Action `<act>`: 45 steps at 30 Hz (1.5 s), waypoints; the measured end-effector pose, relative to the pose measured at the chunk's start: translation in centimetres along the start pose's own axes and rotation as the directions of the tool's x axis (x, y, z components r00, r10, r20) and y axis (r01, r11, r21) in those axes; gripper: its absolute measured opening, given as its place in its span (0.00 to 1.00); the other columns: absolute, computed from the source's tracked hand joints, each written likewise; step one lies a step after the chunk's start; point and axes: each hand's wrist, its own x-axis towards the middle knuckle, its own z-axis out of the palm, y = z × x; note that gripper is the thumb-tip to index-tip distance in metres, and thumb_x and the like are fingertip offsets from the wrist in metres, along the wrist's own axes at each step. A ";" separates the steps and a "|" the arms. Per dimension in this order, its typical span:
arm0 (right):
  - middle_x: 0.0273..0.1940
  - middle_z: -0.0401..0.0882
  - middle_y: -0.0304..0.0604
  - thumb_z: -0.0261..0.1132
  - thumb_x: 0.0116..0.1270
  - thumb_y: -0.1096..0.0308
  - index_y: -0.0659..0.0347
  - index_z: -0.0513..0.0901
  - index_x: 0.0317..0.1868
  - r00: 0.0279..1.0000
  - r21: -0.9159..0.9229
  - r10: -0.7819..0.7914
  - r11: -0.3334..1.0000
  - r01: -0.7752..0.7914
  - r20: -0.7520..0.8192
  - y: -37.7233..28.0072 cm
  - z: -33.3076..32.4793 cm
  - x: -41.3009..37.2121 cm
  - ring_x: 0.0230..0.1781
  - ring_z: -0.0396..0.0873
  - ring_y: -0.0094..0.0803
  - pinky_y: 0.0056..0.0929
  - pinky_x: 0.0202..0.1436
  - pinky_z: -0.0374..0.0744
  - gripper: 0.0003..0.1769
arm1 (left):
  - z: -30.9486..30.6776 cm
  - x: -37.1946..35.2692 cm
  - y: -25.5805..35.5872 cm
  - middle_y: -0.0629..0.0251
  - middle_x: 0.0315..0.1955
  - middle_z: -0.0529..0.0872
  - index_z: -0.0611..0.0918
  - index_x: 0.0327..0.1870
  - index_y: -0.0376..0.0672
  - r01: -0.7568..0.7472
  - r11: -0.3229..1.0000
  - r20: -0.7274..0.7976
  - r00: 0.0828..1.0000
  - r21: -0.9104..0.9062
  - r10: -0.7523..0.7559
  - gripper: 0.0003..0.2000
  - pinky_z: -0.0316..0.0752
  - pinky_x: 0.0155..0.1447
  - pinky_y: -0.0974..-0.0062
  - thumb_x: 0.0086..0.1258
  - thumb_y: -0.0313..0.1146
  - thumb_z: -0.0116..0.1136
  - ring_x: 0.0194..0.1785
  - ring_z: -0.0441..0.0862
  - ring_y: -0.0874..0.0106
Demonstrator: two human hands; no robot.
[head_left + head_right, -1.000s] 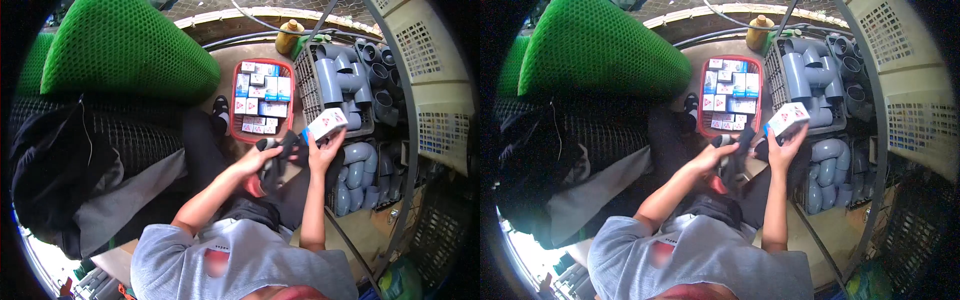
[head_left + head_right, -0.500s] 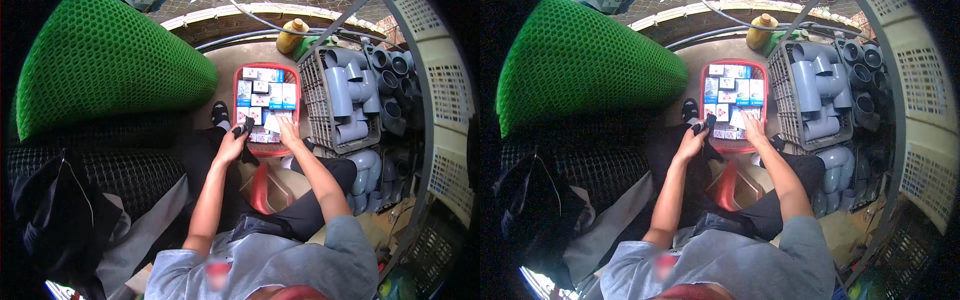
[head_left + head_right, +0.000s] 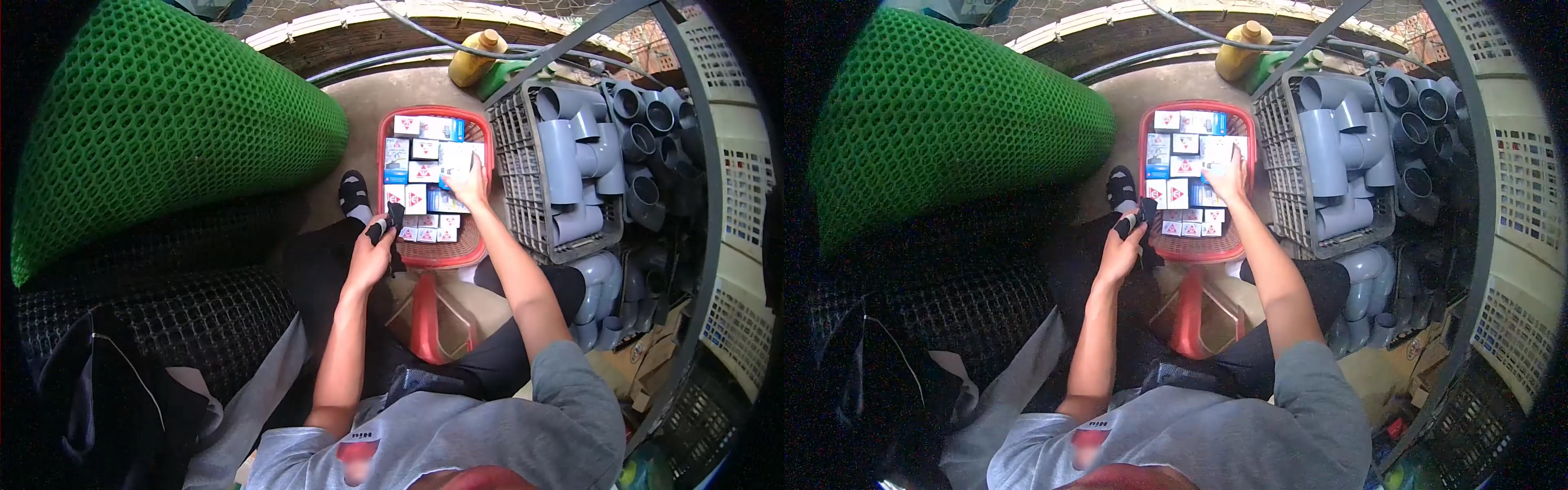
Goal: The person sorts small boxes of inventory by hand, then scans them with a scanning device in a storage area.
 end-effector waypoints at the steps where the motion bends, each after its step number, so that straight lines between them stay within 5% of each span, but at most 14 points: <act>1: 0.71 0.70 0.62 0.85 0.48 0.58 0.62 0.59 0.78 0.999 0.014 0.022 1.000 -0.023 0.026 0.0 0.5 0.0 0.70 0.71 0.61 0.53 0.72 0.74 0.61 | 0.0 0.0 0.3 0.75 0.26 0.79 0.82 0.61 0.42 0.009 1.000 -0.005 1.000 -0.005 -0.009 0.13 0.63 0.29 0.79 0.79 0.29 0.57 0.24 0.68 0.85; 4: 0.74 0.66 0.65 0.85 0.48 0.58 0.67 0.55 0.80 0.998 0.022 -0.037 0.999 0.036 0.045 0.4 2.0 0.6 0.74 0.65 0.65 0.52 0.76 0.71 0.64 | 0.0 -0.2 0.9 0.73 0.29 0.81 0.81 0.61 0.40 0.033 0.999 -0.012 0.999 0.042 -0.033 0.13 0.67 0.33 0.79 0.79 0.30 0.56 0.27 0.72 0.83; 9: 0.74 0.66 0.62 0.84 0.48 0.61 0.65 0.51 0.82 0.997 0.042 -0.037 0.998 0.035 0.062 0.5 2.8 1.3 0.74 0.65 0.63 0.51 0.79 0.67 0.67 | 0.0 -0.2 0.5 0.62 0.40 0.87 0.82 0.58 0.36 0.027 0.997 0.036 0.999 0.069 -0.029 0.13 0.75 0.55 0.73 0.78 0.29 0.56 0.47 0.81 0.74; 13: 0.72 0.68 0.59 0.84 0.47 0.61 0.59 0.53 0.83 0.993 -0.074 0.029 0.997 -0.021 0.112 -1.4 1.7 1.8 0.74 0.67 0.60 0.52 0.78 0.68 0.66 | 0.0 -0.3 0.3 0.62 0.40 0.87 0.81 0.57 0.36 -0.024 0.996 0.025 0.999 0.087 0.022 0.12 0.76 0.53 0.73 0.78 0.30 0.56 0.46 0.82 0.74; 18: 0.69 0.71 0.50 0.83 0.48 0.64 0.47 0.55 0.82 0.996 -0.270 0.046 0.961 -0.066 -0.079 -3.8 -0.6 3.2 0.74 0.68 0.52 0.54 0.74 0.70 0.63 | -0.3 0.2 -1.0 0.62 0.40 0.87 0.82 0.58 0.37 0.032 0.996 0.005 0.999 0.086 -0.032 0.13 0.76 0.52 0.72 0.78 0.31 0.57 0.45 0.82 0.73; 20: 0.71 0.69 0.48 0.82 0.50 0.67 0.46 0.58 0.82 0.998 -0.282 -0.047 0.959 0.036 -0.035 -3.5 -1.4 5.3 0.75 0.66 0.51 0.54 0.75 0.69 0.60 | -0.2 0.6 -2.1 0.74 0.34 0.85 0.81 0.64 0.41 -0.122 0.987 0.045 0.992 0.101 0.118 0.16 0.66 0.32 0.80 0.78 0.32 0.57 0.27 0.70 0.84; 22: 0.74 0.68 0.48 0.80 0.51 0.71 0.47 0.62 0.81 0.908 -0.313 -0.393 0.852 0.420 0.146 -3.8 -1.9 7.4 0.75 0.66 0.51 0.54 0.75 0.70 0.57 | -0.1 0.3 -1.3 0.73 0.34 0.85 0.81 0.64 0.42 -0.087 0.989 0.052 0.995 0.118 0.082 0.16 0.66 0.33 0.80 0.78 0.31 0.57 0.27 0.70 0.84; 28: 0.78 0.66 0.50 0.70 0.54 0.85 0.48 0.68 0.79 0.834 -0.262 -0.412 0.815 0.517 0.367 -4.8 -0.8 11.6 0.80 0.61 0.50 0.42 0.84 0.65 0.50 | -0.2 0.1 -0.4 0.73 0.33 0.85 0.82 0.64 0.42 -0.060 0.993 0.037 0.998 0.099 0.056 0.16 0.67 0.33 0.79 0.78 0.31 0.56 0.27 0.71 0.84; 30: 0.81 0.61 0.50 0.71 0.55 0.85 0.47 0.66 0.80 0.831 -0.287 -0.397 0.805 0.519 0.389 -4.7 -0.5 11.9 0.83 0.56 0.50 0.40 0.84 0.64 0.52 | -0.2 0.0 0.0 0.60 0.45 0.88 0.81 0.62 0.38 -0.002 0.997 0.038 0.999 0.076 -0.001 0.15 0.75 0.58 0.74 0.77 0.29 0.56 0.50 0.82 0.73; 31: 0.81 0.61 0.50 0.71 0.55 0.85 0.47 0.66 0.80 0.833 -0.290 -0.395 0.806 0.516 0.387 -4.5 -0.6 11.9 0.83 0.56 0.50 0.40 0.84 0.64 0.52 | -0.1 0.0 0.1 0.61 0.43 0.88 0.81 0.62 0.38 0.006 0.997 0.036 0.999 0.072 -0.009 0.15 0.75 0.57 0.74 0.77 0.28 0.57 0.49 0.82 0.73; 34: 0.83 0.57 0.48 0.72 0.56 0.82 0.45 0.65 0.81 0.820 -0.191 -0.403 0.840 0.507 0.407 -5.0 -1.9 11.1 0.86 0.50 0.48 0.49 0.86 0.60 0.52 | 0.1 -0.2 0.9 0.63 0.42 0.87 0.81 0.61 0.38 0.017 0.995 0.051 0.998 0.101 -0.023 0.14 0.75 0.55 0.74 0.77 0.28 0.57 0.48 0.82 0.74; 38: 0.84 0.55 0.44 0.71 0.59 0.76 0.42 0.64 0.82 0.844 -0.180 -0.489 0.830 0.527 0.219 -6.7 -5.0 9.2 0.87 0.46 0.49 0.69 0.82 0.54 0.50 | 0.3 -0.3 1.1 0.66 0.38 0.87 0.81 0.61 0.39 -0.083 0.993 0.034 0.996 0.087 0.081 0.14 0.76 0.50 0.74 0.78 0.29 0.56 0.44 0.82 0.75; 42: 0.81 0.64 0.45 0.67 0.63 0.74 0.48 0.74 0.76 0.663 -0.190 -0.747 0.658 0.729 -0.049 -12.4 -15.5 4.3 0.85 0.54 0.46 0.63 0.83 0.55 0.39 | 0.6 -1.0 2.9 0.68 0.36 0.86 0.82 0.61 0.39 0.093 0.995 0.024 0.995 0.045 -0.094 0.14 0.76 0.46 0.75 0.78 0.29 0.56 0.40 0.81 0.77; 45: 0.75 0.73 0.44 0.67 0.63 0.75 0.49 0.78 0.73 0.401 -0.350 -0.899 0.439 0.828 -0.179 -20.3 -27.6 -0.1 0.81 0.64 0.47 0.59 0.81 0.62 0.35 | 0.8 0.3 -0.2 0.68 0.41 0.86 0.81 0.63 0.37 -0.111 0.993 0.012 0.994 0.045 0.111 0.16 0.76 0.47 0.76 0.78 0.30 0.57 0.41 0.81 0.77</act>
